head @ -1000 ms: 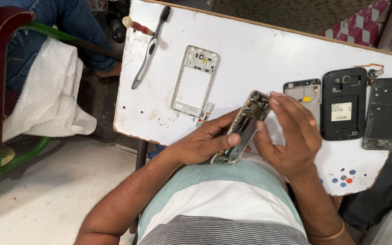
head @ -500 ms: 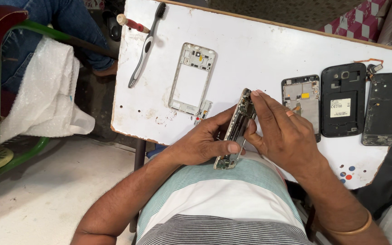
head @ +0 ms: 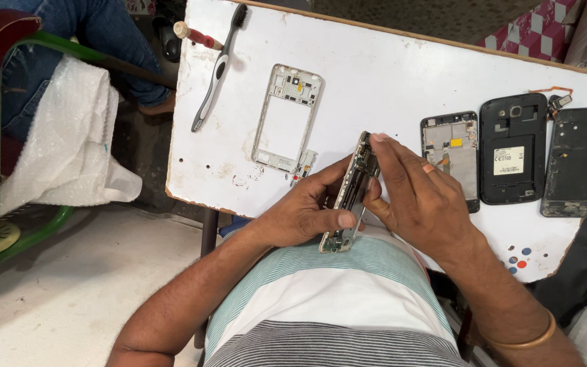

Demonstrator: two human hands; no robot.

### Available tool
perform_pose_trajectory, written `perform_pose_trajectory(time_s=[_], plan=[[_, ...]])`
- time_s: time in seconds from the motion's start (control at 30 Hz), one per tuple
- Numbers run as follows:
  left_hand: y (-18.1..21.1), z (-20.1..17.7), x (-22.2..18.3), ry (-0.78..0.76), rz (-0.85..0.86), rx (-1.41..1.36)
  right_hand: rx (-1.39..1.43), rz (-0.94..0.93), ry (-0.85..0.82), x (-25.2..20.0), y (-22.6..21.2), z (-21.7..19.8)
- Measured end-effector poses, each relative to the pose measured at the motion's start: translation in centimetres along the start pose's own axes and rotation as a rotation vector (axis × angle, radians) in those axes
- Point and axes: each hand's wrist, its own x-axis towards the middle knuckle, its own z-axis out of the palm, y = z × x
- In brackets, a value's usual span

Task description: The person uses a small screwdriver to remove screws from the internal frame of a disassembled smartphone. They then use a prying tool to detach a metal bracket from the device's chassis.

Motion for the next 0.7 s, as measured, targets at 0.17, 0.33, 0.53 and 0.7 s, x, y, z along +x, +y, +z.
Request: perform_pose_trajectory(time_s=[0.17,0.33,0.53,0.7], plan=[[0.6,-0.2,-0.3,-0.011,0.153,0.131,0.163,0.046,0.106,0.4,-0.3,-0.6],[0.7,-0.4,-0.7,-0.049,0.124,-0.04,0.4,0.229,0.217,-1.1,-0.4,-0.6],[0.1,-1.4,-0.5,0.148,0.08,-0.119,0.262,0.484,-0.095,-4.6,-0.2,0.0],[0.2,-1.1,0.0,0.226,0.143,-0.116,0.045,0.476,-0.254,-4.3,-1.6,-0.4]])
